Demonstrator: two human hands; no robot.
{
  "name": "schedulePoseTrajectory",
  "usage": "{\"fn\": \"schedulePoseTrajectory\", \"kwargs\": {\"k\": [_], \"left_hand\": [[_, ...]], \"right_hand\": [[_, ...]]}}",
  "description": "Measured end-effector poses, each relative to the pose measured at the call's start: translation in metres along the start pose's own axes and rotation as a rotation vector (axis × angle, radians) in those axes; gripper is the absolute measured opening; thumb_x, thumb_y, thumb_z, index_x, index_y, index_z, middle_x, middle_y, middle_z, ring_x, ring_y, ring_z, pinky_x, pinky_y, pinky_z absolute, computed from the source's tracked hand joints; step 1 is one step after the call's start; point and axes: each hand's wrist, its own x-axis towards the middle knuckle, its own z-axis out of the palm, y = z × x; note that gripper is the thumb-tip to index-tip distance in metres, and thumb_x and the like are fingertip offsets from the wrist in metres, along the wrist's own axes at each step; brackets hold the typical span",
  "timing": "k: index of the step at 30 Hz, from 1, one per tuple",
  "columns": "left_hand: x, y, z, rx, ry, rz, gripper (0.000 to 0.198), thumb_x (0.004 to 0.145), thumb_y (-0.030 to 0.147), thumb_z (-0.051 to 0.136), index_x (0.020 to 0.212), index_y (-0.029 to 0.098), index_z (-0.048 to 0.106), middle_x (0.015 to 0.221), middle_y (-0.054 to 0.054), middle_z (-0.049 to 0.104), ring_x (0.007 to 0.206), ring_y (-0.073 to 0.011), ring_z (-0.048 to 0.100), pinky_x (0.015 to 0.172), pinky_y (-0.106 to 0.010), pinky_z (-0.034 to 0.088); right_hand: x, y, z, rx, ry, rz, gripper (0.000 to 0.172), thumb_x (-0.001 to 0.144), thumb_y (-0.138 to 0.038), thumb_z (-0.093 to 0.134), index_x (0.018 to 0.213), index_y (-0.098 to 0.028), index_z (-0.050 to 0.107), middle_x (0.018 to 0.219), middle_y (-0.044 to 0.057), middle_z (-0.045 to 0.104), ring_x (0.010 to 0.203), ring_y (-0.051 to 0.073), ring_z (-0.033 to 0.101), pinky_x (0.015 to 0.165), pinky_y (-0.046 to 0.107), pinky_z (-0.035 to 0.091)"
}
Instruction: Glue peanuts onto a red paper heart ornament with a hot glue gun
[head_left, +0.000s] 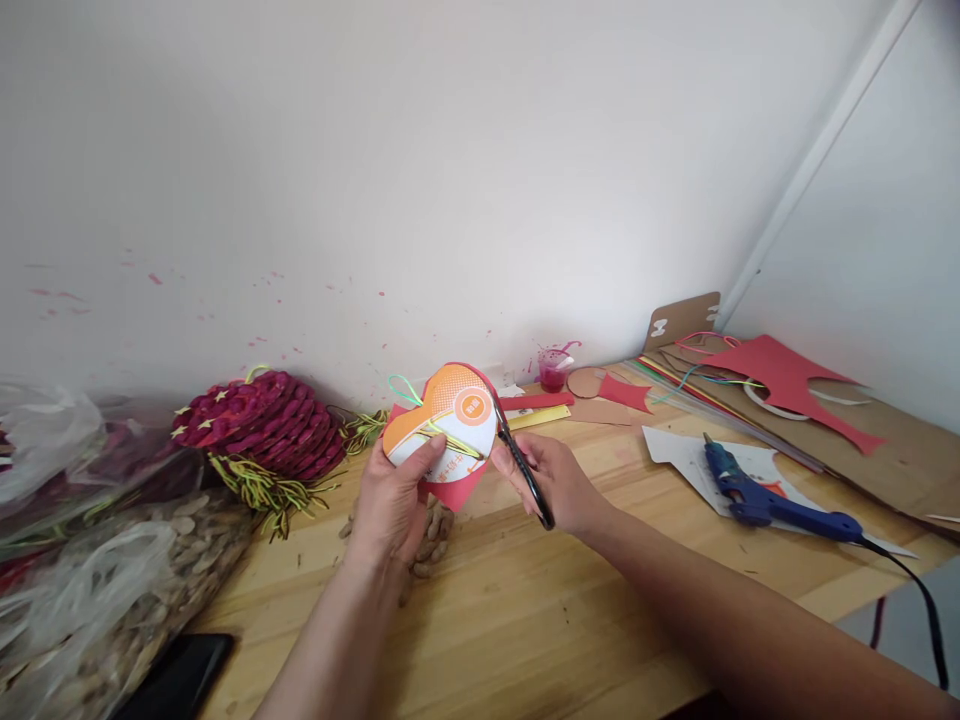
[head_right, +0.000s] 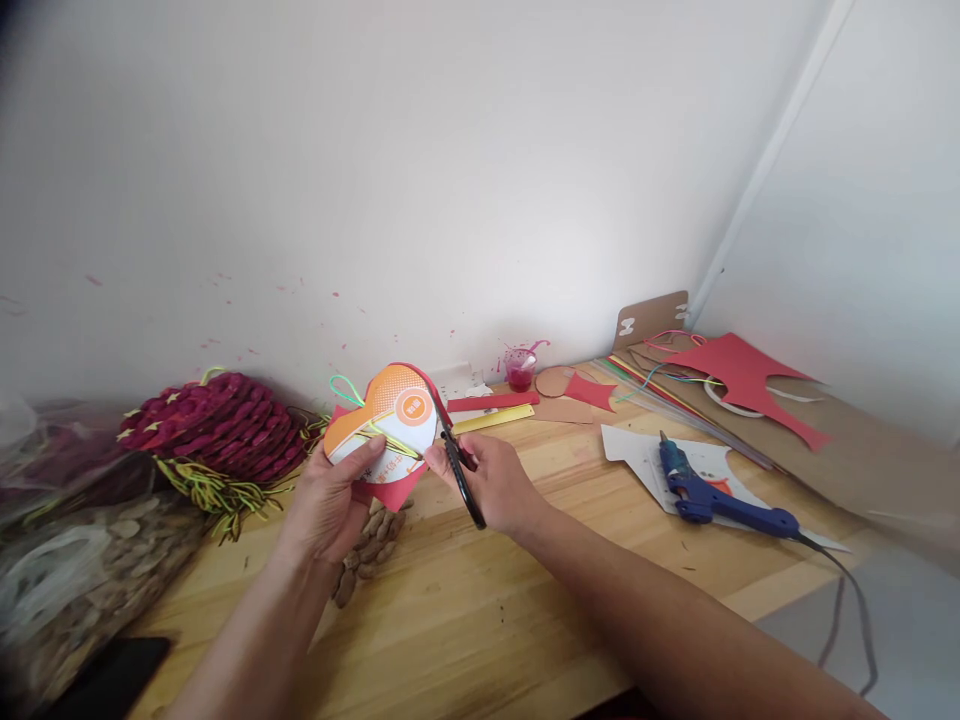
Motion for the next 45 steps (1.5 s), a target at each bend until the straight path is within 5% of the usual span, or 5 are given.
{"fn": "schedulePoseTrajectory", "kwargs": {"k": [45], "left_hand": [[0.0002, 0.0047, 0.0009, 0.043, 0.024, 0.019, 0.066, 0.048, 0.013, 0.099, 0.106, 0.019, 0.068, 0.100, -0.003, 0.080, 0.079, -0.0170, 0.075, 0.074, -0.028, 0.063]], "right_hand": [[-0.0001, 0.0017, -0.0020, 0.000, -0.006, 0.012, 0.060, 0.086, -0.071, 0.069, 0.062, -0.024, 0.040, 0.050, -0.007, 0.036, 0.045, 0.009, 0.036, 0.045, 0.026, 0.028]]}}
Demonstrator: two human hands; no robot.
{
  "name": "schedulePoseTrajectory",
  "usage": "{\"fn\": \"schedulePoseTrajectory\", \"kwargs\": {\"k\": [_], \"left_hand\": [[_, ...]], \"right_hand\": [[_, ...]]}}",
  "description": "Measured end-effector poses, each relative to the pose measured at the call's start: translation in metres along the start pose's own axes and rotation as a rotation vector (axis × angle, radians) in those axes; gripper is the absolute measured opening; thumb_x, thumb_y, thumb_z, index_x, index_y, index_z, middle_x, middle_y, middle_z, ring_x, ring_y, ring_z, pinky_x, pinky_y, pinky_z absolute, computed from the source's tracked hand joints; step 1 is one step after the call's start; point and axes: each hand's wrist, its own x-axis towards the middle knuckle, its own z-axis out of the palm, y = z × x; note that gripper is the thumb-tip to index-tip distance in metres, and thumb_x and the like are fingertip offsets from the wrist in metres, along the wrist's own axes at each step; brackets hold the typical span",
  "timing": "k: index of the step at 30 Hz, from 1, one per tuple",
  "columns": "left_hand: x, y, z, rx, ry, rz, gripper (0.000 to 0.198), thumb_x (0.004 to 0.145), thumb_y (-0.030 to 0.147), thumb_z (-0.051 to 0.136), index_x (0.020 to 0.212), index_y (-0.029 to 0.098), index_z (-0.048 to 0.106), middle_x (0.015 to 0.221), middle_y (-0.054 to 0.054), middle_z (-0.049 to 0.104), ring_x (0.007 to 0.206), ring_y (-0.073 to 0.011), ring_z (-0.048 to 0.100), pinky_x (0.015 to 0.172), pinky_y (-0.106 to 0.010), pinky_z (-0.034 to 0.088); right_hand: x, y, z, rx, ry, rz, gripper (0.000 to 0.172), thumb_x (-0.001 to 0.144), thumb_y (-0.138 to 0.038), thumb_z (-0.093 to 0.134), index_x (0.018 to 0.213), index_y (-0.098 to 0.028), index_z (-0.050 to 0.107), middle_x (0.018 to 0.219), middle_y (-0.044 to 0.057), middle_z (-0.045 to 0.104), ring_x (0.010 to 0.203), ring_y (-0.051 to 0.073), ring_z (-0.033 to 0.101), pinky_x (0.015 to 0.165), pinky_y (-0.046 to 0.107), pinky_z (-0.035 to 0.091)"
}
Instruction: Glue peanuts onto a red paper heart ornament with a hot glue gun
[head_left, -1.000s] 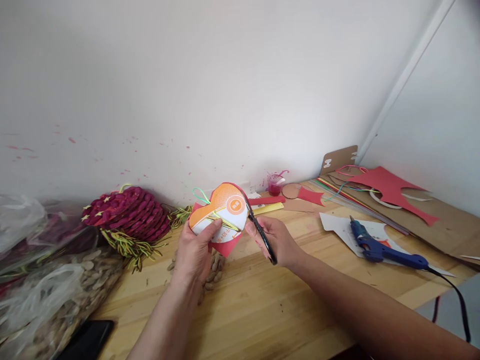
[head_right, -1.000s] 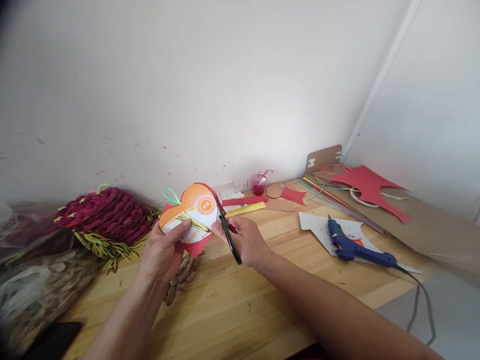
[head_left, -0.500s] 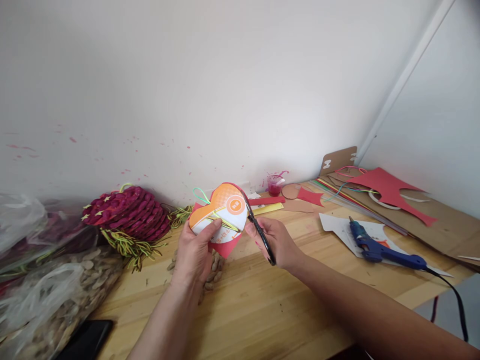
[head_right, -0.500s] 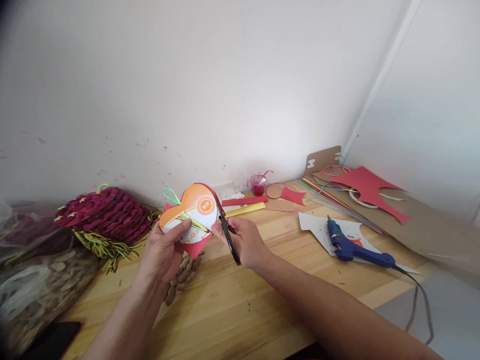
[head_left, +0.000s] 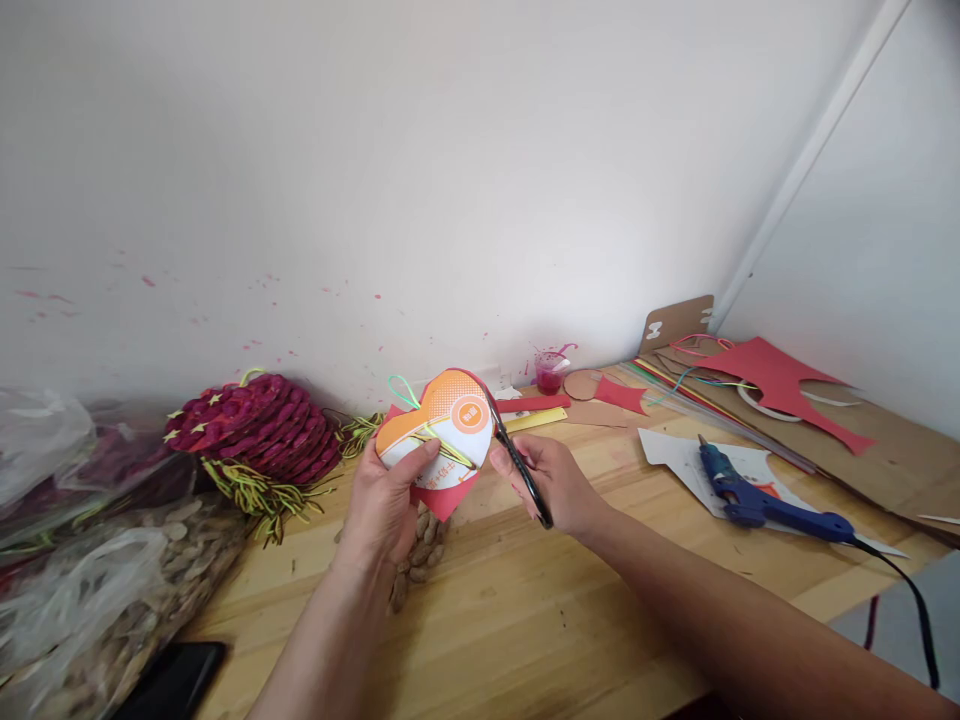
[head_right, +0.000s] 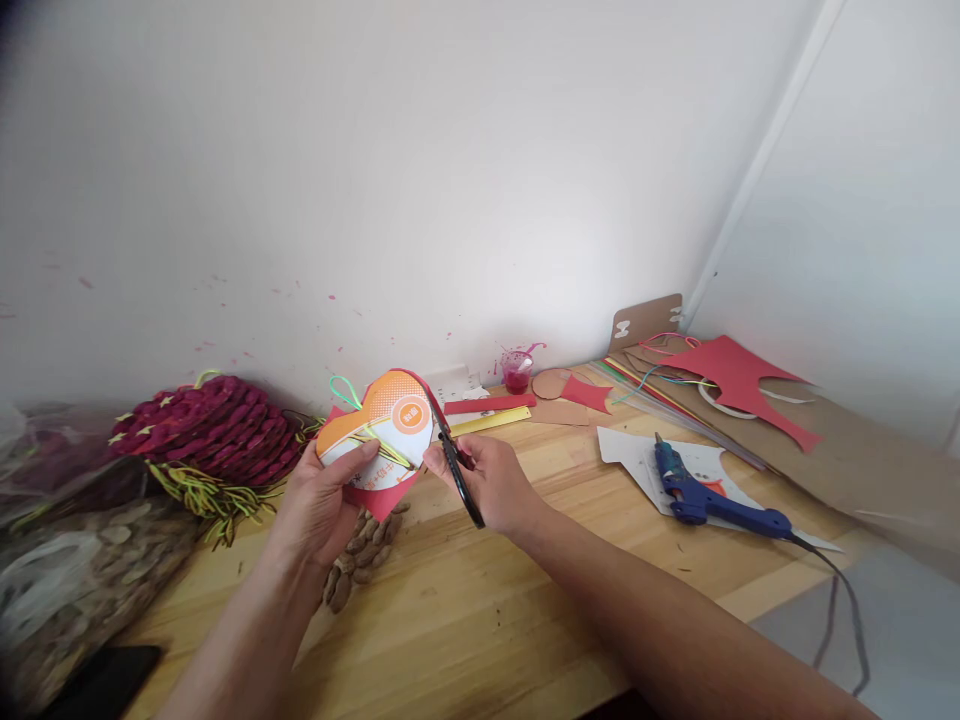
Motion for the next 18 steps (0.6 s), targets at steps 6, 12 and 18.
{"fn": "schedulePoseTrajectory", "kwargs": {"k": [6, 12, 18], "left_hand": [[0.0012, 0.0056, -0.0021, 0.063, -0.053, -0.041, 0.071, 0.045, 0.014, 0.100, 0.108, 0.017, 0.068, 0.100, -0.005, 0.080, 0.079, -0.0200, 0.074, 0.078, -0.034, 0.063], [0.0017, 0.0044, -0.0019, 0.063, -0.032, -0.014, 0.071, 0.042, 0.015, 0.100, 0.105, 0.018, 0.067, 0.099, -0.003, 0.078, 0.082, -0.0206, 0.074, 0.081, -0.035, 0.061], [0.0022, 0.0050, -0.0032, 0.054, -0.044, -0.003, 0.075, 0.043, 0.015, 0.101, 0.110, 0.018, 0.067, 0.104, -0.004, 0.078, 0.083, -0.0188, 0.073, 0.080, -0.032, 0.060]], "right_hand": [[0.0032, 0.0052, -0.0043, -0.018, -0.046, -0.002, 0.061, 0.088, -0.070, 0.068, 0.066, -0.024, 0.035, 0.057, -0.006, 0.039, 0.046, 0.009, 0.040, 0.045, 0.026, 0.029], [0.0024, 0.0020, -0.0029, -0.026, -0.031, 0.004, 0.065, 0.086, -0.077, 0.064, 0.064, -0.024, 0.033, 0.055, -0.005, 0.037, 0.048, 0.010, 0.034, 0.044, 0.026, 0.026], [-0.0004, -0.0022, -0.0009, -0.016, -0.004, 0.009, 0.065, 0.084, -0.079, 0.064, 0.063, -0.025, 0.034, 0.053, -0.006, 0.036, 0.048, 0.010, 0.033, 0.044, 0.026, 0.024]]}}
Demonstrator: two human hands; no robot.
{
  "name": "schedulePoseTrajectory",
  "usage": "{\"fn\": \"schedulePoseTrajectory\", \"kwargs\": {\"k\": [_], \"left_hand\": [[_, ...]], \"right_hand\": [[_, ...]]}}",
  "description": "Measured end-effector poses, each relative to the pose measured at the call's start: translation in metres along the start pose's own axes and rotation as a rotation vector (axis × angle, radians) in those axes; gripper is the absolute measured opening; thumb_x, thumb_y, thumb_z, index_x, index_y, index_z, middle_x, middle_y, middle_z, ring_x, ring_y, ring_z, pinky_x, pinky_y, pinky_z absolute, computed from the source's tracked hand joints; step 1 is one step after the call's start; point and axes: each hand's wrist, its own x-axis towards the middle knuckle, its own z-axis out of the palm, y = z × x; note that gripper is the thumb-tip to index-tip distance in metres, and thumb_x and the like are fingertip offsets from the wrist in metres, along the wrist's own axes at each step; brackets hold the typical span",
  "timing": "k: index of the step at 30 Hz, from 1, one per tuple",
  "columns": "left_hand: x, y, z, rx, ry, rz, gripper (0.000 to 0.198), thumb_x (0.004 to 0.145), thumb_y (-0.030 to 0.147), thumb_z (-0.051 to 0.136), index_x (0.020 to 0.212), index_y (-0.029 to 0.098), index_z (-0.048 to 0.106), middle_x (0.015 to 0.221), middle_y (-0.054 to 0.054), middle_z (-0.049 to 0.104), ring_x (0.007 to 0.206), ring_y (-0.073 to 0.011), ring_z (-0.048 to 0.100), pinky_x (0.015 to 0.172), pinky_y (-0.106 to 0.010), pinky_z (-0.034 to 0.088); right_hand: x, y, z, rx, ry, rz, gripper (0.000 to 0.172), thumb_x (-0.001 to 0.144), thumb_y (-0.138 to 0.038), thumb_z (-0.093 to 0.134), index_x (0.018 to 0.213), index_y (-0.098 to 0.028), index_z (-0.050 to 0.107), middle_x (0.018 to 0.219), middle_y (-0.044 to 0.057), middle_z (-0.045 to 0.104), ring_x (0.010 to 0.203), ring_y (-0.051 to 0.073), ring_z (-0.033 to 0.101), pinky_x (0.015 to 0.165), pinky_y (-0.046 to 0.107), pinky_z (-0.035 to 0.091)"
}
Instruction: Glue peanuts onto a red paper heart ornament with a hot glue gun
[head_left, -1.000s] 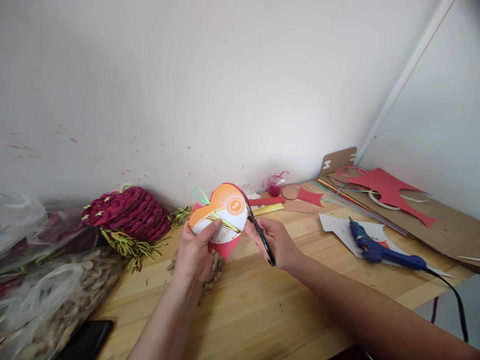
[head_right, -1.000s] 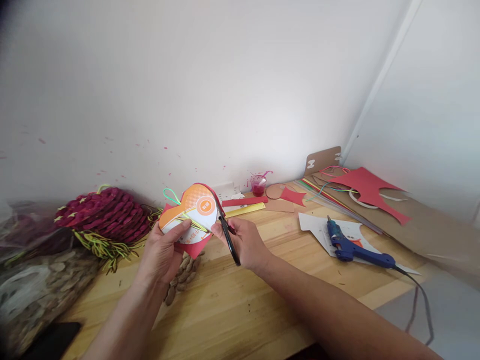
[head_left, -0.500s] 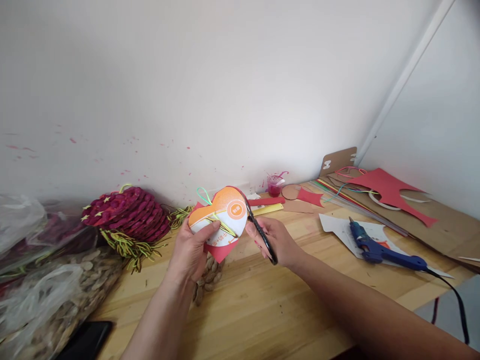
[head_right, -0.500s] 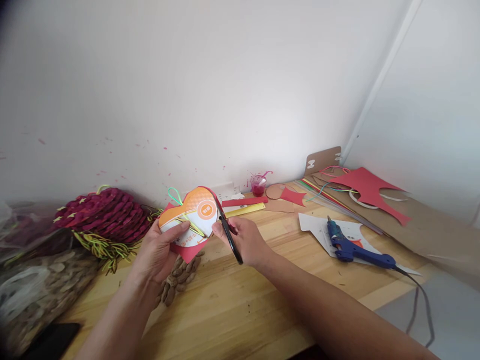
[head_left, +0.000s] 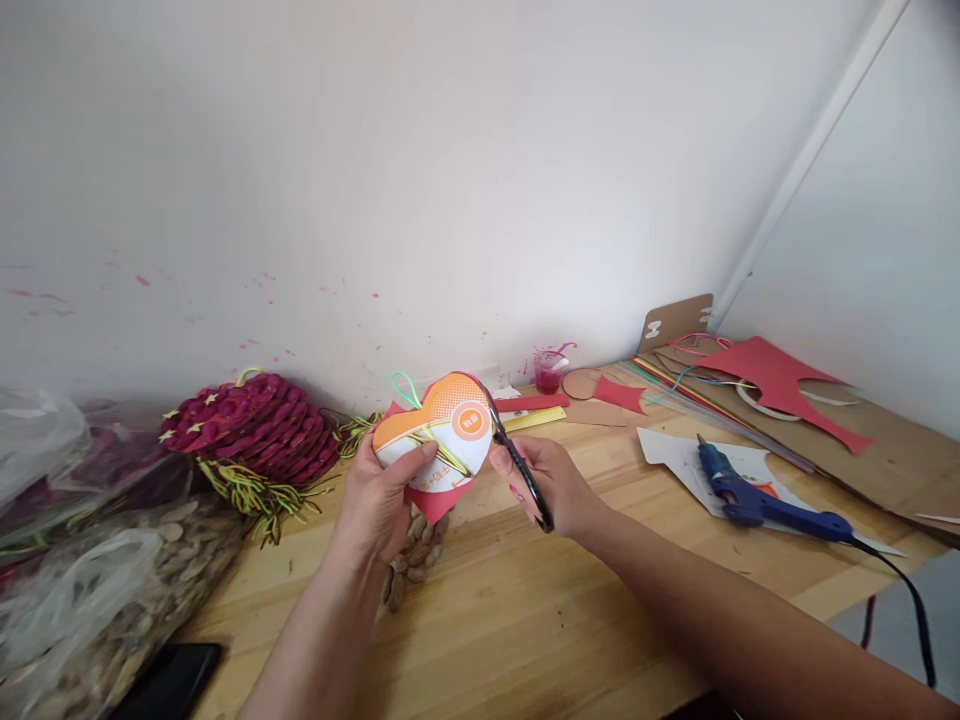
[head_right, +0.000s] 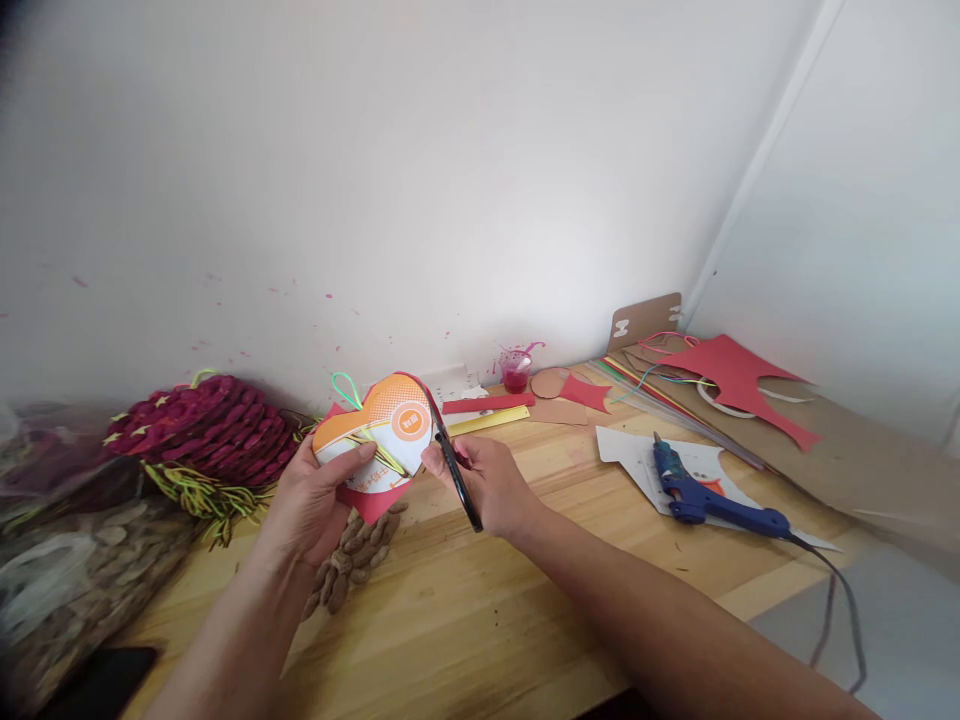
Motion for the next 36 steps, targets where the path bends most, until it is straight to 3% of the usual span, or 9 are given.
{"fn": "schedulePoseTrajectory", "kwargs": {"k": [17, 24, 36], "left_hand": [[0.0023, 0.0000, -0.0021, -0.031, -0.011, 0.172, 0.076, 0.053, 0.015, 0.099, 0.120, 0.025, 0.064, 0.120, -0.004, 0.076, 0.095, -0.0192, 0.074, 0.081, -0.028, 0.061], [0.0018, 0.0002, -0.0024, 0.001, -0.094, 0.091, 0.075, 0.054, 0.015, 0.100, 0.119, 0.024, 0.065, 0.115, -0.005, 0.076, 0.091, -0.0184, 0.073, 0.077, -0.028, 0.063], [0.0050, -0.0013, -0.0040, 0.006, -0.070, 0.111, 0.082, 0.050, 0.018, 0.101, 0.122, 0.024, 0.062, 0.119, -0.005, 0.074, 0.093, -0.0191, 0.073, 0.078, -0.029, 0.063]], "right_hand": [[-0.0019, -0.0048, 0.0009, -0.002, 0.009, 0.002, 0.060, 0.084, -0.070, 0.070, 0.062, -0.025, 0.038, 0.048, -0.007, 0.034, 0.045, 0.010, 0.033, 0.046, 0.027, 0.024], [0.0025, 0.0016, -0.0029, -0.019, -0.025, -0.029, 0.061, 0.088, -0.068, 0.069, 0.065, -0.024, 0.034, 0.056, -0.006, 0.038, 0.049, 0.010, 0.036, 0.047, 0.026, 0.026], [0.0005, -0.0020, -0.0027, 0.026, -0.047, -0.030, 0.063, 0.088, -0.072, 0.065, 0.062, -0.024, 0.034, 0.052, -0.007, 0.031, 0.048, 0.009, 0.029, 0.048, 0.027, 0.020]]}}
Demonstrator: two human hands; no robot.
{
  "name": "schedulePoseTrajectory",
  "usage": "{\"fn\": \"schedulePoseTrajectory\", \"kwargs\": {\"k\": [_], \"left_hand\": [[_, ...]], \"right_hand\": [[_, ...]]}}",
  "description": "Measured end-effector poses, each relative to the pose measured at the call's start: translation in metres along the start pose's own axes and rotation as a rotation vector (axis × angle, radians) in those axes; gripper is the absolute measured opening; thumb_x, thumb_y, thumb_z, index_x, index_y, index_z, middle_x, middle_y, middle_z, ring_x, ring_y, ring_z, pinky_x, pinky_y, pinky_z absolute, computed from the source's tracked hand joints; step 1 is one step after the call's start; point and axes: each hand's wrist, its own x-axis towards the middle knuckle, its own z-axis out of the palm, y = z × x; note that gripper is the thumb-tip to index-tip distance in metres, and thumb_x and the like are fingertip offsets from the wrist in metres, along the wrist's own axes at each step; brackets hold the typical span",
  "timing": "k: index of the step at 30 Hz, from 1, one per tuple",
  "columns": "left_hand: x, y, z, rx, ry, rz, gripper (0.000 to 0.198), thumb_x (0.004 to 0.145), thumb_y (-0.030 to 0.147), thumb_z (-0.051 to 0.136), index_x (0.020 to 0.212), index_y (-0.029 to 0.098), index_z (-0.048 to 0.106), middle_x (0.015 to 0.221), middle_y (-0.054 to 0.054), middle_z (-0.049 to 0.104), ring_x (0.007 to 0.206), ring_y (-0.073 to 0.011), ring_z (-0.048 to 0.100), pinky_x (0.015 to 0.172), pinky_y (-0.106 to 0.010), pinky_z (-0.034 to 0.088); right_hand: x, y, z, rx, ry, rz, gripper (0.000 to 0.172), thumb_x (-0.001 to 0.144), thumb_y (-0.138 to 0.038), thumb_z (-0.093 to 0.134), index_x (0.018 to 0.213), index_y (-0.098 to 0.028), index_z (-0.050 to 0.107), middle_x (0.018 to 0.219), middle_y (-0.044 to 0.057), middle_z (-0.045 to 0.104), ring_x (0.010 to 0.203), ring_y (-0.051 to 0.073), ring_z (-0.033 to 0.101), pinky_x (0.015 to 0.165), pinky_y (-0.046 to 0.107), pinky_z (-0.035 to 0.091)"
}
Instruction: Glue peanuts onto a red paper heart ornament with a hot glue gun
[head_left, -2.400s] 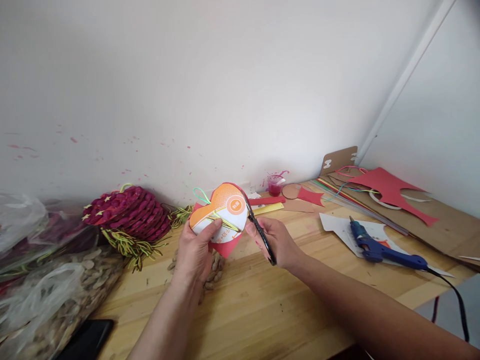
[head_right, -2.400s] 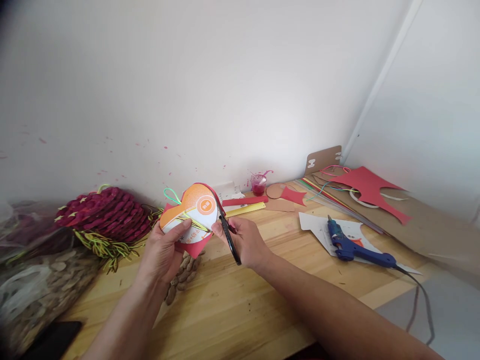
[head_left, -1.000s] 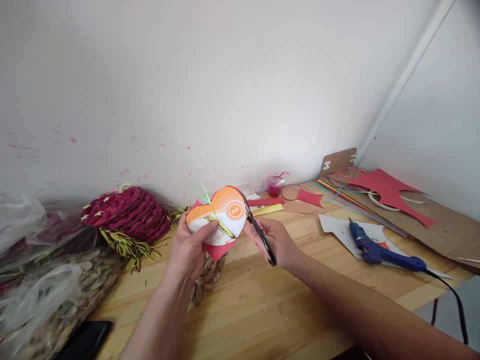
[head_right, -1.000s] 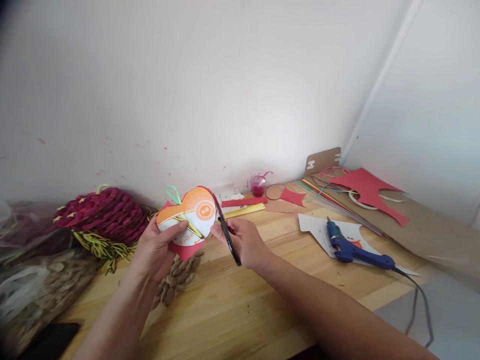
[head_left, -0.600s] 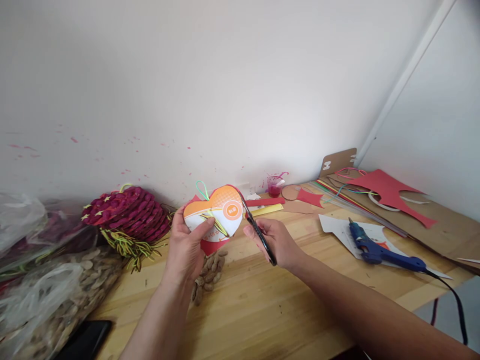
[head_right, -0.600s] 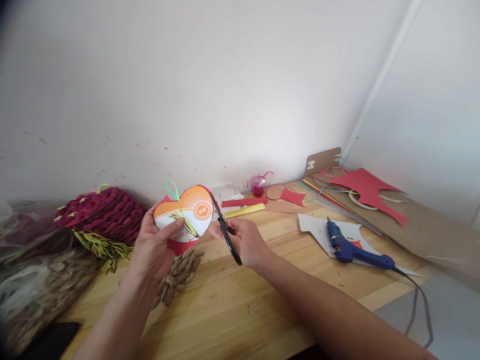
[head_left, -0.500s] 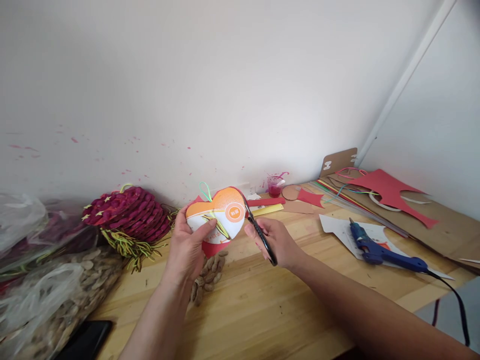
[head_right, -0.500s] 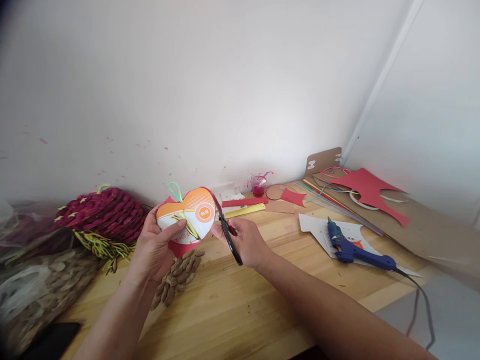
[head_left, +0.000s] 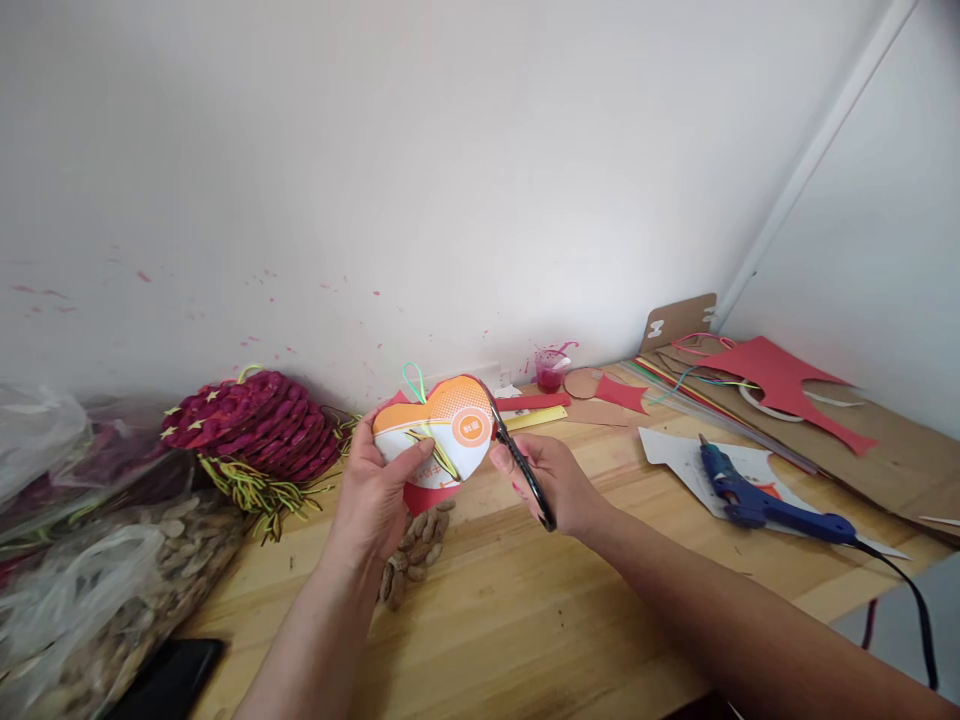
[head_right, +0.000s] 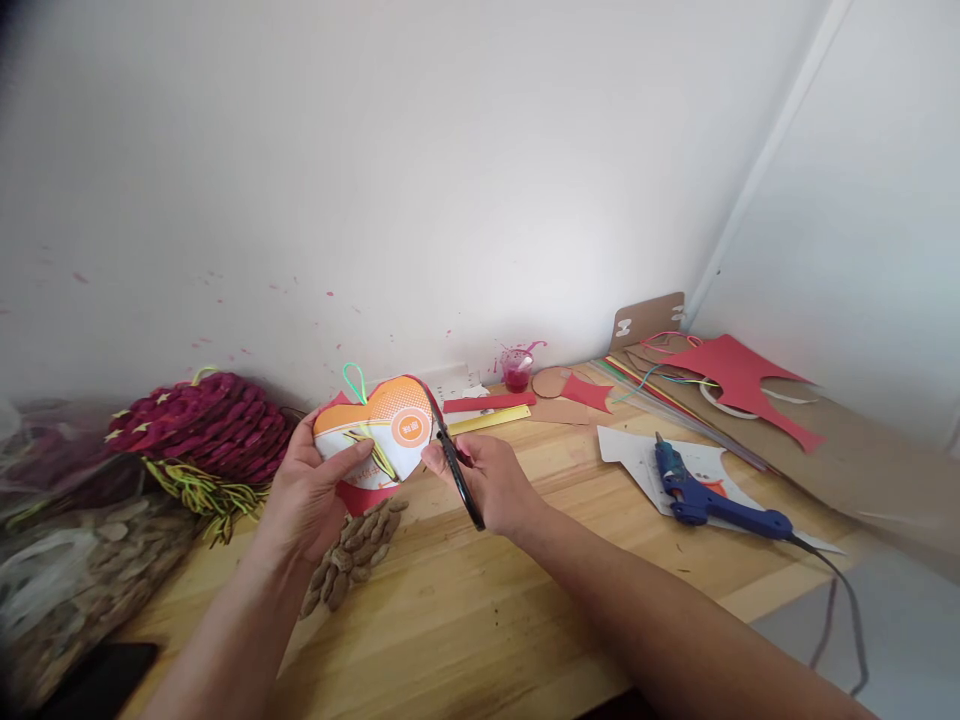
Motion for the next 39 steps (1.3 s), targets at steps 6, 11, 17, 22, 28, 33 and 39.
{"fn": "schedulePoseTrajectory", "kwargs": {"k": [6, 11, 17, 22, 28, 33, 39], "left_hand": [[0.001, 0.004, -0.002, 0.021, 0.007, 0.004, 0.086, 0.050, 0.018, 0.101, 0.126, 0.024, 0.061, 0.122, -0.006, 0.075, 0.097, -0.0200, 0.074, 0.087, -0.033, 0.062], [0.003, 0.010, -0.005, 0.062, -0.026, -0.061, 0.082, 0.047, 0.023, 0.102, 0.121, 0.017, 0.067, 0.113, -0.009, 0.079, 0.093, -0.0242, 0.076, 0.086, -0.037, 0.063], [0.006, 0.011, -0.008, 0.031, -0.009, -0.052, 0.079, 0.047, 0.019, 0.102, 0.119, 0.018, 0.070, 0.109, -0.006, 0.081, 0.090, -0.0203, 0.076, 0.084, -0.032, 0.064], [0.003, 0.010, -0.011, 0.109, -0.097, -0.084, 0.078, 0.057, 0.022, 0.100, 0.127, 0.021, 0.067, 0.111, -0.006, 0.081, 0.086, -0.0208, 0.078, 0.078, -0.032, 0.066], [0.003, 0.007, -0.013, 0.098, -0.118, -0.081, 0.079, 0.059, 0.021, 0.100, 0.130, 0.020, 0.066, 0.112, -0.006, 0.081, 0.090, -0.0207, 0.077, 0.076, -0.029, 0.066], [0.004, 0.008, -0.012, 0.100, -0.123, -0.084, 0.079, 0.059, 0.023, 0.099, 0.131, 0.019, 0.065, 0.114, -0.008, 0.080, 0.089, -0.0223, 0.077, 0.076, -0.032, 0.066], [0.005, 0.015, -0.013, 0.113, -0.082, -0.116, 0.082, 0.050, 0.022, 0.102, 0.123, 0.017, 0.063, 0.109, -0.008, 0.080, 0.086, -0.0230, 0.077, 0.077, -0.035, 0.066]], "right_hand": [[-0.002, -0.005, 0.001, -0.006, 0.018, 0.017, 0.063, 0.085, -0.073, 0.068, 0.062, -0.024, 0.036, 0.051, -0.007, 0.031, 0.048, 0.009, 0.029, 0.048, 0.027, 0.020], [-0.001, -0.005, 0.000, -0.058, 0.047, 0.050, 0.062, 0.082, -0.073, 0.071, 0.062, -0.024, 0.038, 0.050, -0.007, 0.033, 0.047, 0.009, 0.030, 0.047, 0.027, 0.020], [-0.001, -0.002, 0.002, -0.033, 0.042, 0.048, 0.061, 0.083, -0.070, 0.072, 0.063, -0.024, 0.038, 0.050, -0.008, 0.032, 0.045, 0.009, 0.032, 0.046, 0.027, 0.023], [0.001, 0.008, -0.002, 0.013, -0.019, 0.058, 0.059, 0.087, -0.066, 0.071, 0.066, -0.024, 0.036, 0.055, -0.007, 0.038, 0.044, 0.009, 0.040, 0.044, 0.026, 0.029], [0.003, 0.006, -0.005, -0.030, -0.044, 0.028, 0.059, 0.090, -0.068, 0.066, 0.066, -0.023, 0.037, 0.057, -0.006, 0.037, 0.046, 0.009, 0.036, 0.045, 0.025, 0.024], [0.001, -0.001, -0.004, -0.016, -0.036, 0.024, 0.063, 0.089, -0.071, 0.066, 0.063, -0.023, 0.034, 0.055, -0.006, 0.033, 0.047, 0.009, 0.031, 0.046, 0.026, 0.021], [0.001, -0.002, -0.004, -0.023, -0.030, 0.042, 0.063, 0.086, -0.072, 0.068, 0.062, -0.024, 0.035, 0.053, -0.007, 0.033, 0.048, 0.009, 0.029, 0.047, 0.026, 0.020]]}}
